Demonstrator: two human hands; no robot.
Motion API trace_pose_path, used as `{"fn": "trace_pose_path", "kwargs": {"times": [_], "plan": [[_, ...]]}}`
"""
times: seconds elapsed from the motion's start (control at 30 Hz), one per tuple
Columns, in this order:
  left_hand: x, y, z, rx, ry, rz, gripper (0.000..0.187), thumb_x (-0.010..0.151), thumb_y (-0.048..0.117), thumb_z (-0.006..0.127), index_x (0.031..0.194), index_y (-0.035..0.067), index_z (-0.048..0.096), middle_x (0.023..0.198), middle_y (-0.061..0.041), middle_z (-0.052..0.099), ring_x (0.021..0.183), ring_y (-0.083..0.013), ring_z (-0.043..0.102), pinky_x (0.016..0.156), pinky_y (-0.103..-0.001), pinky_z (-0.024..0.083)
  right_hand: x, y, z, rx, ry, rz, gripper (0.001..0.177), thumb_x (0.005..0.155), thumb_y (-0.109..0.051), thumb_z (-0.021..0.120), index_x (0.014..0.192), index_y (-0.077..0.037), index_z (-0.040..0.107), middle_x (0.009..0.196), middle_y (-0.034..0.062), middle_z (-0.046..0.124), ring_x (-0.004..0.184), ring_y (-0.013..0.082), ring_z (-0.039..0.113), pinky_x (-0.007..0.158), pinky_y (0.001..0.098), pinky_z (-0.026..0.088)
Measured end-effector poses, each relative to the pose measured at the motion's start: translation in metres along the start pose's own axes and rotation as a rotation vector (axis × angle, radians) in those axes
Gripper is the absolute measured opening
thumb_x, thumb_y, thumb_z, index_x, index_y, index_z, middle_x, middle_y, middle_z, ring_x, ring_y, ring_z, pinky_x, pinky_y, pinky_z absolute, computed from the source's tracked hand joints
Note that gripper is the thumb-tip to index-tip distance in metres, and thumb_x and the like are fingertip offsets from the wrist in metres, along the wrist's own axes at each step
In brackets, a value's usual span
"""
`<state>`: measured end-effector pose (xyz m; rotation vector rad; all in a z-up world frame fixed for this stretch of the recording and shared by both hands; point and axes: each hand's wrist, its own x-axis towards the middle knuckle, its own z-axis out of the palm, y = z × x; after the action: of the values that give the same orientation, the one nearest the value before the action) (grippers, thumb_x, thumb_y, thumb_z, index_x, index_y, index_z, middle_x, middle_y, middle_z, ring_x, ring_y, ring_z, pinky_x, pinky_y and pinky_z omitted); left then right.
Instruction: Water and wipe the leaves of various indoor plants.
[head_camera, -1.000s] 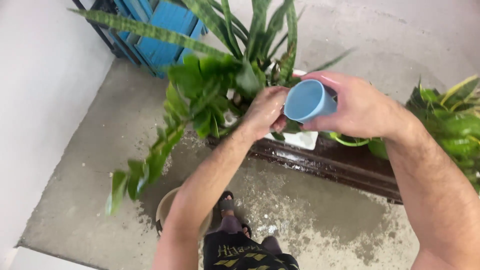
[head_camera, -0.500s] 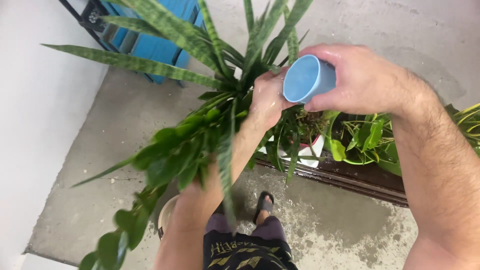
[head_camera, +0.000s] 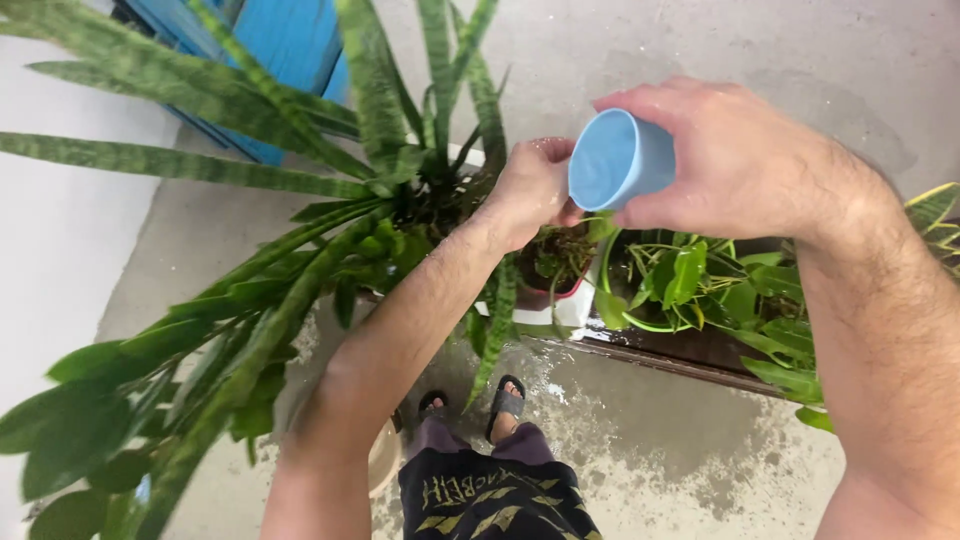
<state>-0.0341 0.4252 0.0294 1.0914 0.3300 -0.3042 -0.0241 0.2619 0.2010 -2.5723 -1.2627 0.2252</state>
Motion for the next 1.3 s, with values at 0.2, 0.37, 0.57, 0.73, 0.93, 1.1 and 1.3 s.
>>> {"fn": "trace_pose_path", "kwargs": {"times": [0.2,0.37,0.57,0.73,0.93,1.1,1.3], "plan": [[-0.001,-0.012,0.004,0.419,0.087,0.164,0.039,0.097,0.037,0.057,0.103,0.002,0.072,0.068,-0.002,0.067,0.051,-0.0090,0.059,0.040,-0.027,0.045,-0.011,0.006,-0.001,-0.079,-0.043,-0.005,0.083,0.058,-0.026,0.088,0.136,-0.012,0.061,0.117,0.0169,0.069,0.113,0.0362,0.064,0.098,0.0470,0.051],[-0.015,-0.014,-0.022,0.144,0.108,-0.026,0.065,0.108,0.063,0.048,0.093,0.000,0.051,0.071,-0.007,0.034,0.063,-0.0228,0.036,0.050,-0.037,0.029,0.002,-0.014,0.009,-0.311,-0.091,0.105,0.093,0.063,-0.028,0.089,0.150,-0.026,0.058,0.128,0.0128,0.064,0.116,0.0335,0.063,0.102,0.0488,0.049],[0.001,-0.021,-0.053,-0.070,0.173,-0.006,0.029,0.093,0.040,0.062,0.103,0.013,0.064,0.087,-0.001,0.067,0.076,-0.0155,0.065,0.062,-0.040,0.057,0.020,-0.043,0.039,-0.726,0.215,-0.209,0.069,0.078,-0.020,0.079,0.145,-0.025,0.065,0.133,0.0116,0.062,0.127,0.0296,0.059,0.113,0.0553,0.040],[-0.016,-0.032,-0.075,0.779,0.353,0.655,0.037,0.101,0.034,0.062,0.125,0.006,0.069,0.116,-0.014,0.075,0.104,-0.0309,0.072,0.091,-0.045,0.058,-0.008,-0.043,0.062,-1.057,0.423,-0.229,0.041,0.105,-0.029,0.077,0.144,-0.028,0.061,0.133,0.0076,0.060,0.132,0.0234,0.056,0.119,0.0599,0.028],[-0.083,-0.051,-0.081,1.138,0.293,0.896,0.049,0.104,0.025,0.063,0.140,-0.007,0.056,0.150,-0.033,0.049,0.132,-0.0467,0.055,0.109,-0.053,0.048,-0.100,-0.039,0.088,-1.143,0.482,-0.018,0.055,0.100,-0.026,0.082,0.149,-0.034,0.060,0.136,0.0029,0.059,0.129,0.0216,0.056,0.125,0.0566,0.019],[-0.166,-0.113,-0.130,1.058,0.020,1.052,0.051,0.102,0.024,0.066,0.140,-0.009,0.058,0.156,-0.029,0.046,0.134,-0.0422,0.057,0.111,-0.049,0.050,-0.210,-0.041,0.153,-0.536,0.517,0.284,0.076,0.086,-0.027,0.097,0.148,-0.016,0.054,0.139,0.0121,0.058,0.129,0.0307,0.056,0.121,0.0603,0.034],[-0.218,-0.253,-0.251,1.412,0.098,1.582,0.022,0.098,0.025,0.065,0.104,0.008,0.077,0.133,-0.015,0.065,0.101,-0.0215,0.067,0.083,-0.038,0.060,-0.292,-0.032,0.308,0.525,0.695,0.526,0.083,0.077,-0.021,0.088,0.151,-0.005,0.052,0.139,0.0138,0.061,0.129,0.0252,0.063,0.112,0.0428,0.052]]}}
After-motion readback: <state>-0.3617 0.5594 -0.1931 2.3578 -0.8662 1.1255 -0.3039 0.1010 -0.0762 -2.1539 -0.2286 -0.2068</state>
